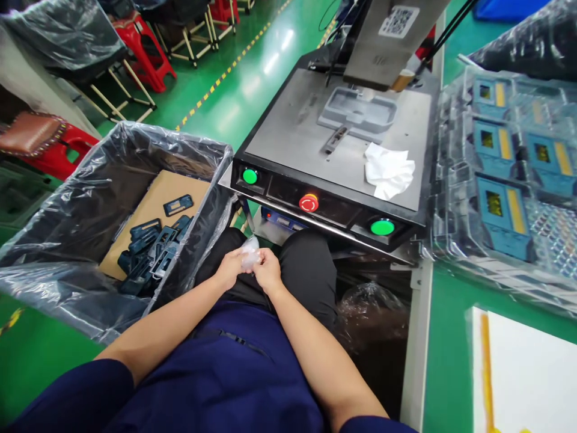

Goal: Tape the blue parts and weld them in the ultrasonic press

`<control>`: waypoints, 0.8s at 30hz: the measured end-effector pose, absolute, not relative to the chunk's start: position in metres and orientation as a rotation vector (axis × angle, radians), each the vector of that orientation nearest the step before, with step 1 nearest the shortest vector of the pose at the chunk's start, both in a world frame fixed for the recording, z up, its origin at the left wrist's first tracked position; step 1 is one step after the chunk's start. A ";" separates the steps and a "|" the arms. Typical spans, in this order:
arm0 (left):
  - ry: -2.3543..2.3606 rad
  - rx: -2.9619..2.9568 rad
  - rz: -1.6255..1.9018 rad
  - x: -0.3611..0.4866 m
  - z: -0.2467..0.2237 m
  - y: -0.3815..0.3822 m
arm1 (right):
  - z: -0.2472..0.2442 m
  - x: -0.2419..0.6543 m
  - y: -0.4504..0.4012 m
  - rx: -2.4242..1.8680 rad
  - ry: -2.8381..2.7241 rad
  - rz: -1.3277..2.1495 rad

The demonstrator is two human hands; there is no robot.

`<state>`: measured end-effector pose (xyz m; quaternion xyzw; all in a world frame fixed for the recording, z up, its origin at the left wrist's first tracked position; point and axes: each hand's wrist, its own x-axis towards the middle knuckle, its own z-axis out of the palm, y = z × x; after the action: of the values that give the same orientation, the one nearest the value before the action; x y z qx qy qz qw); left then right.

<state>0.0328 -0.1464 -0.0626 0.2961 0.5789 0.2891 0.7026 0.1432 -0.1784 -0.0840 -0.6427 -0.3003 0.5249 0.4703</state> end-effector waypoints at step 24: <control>1.204 0.928 0.694 0.032 -0.052 -0.155 | -0.079 0.151 -0.171 -1.583 -0.617 1.297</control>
<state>0.0324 -0.1551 -0.0519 0.4119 0.5345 0.3079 0.6707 0.1513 -0.1714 -0.0785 -0.6491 -0.2531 0.5320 0.4813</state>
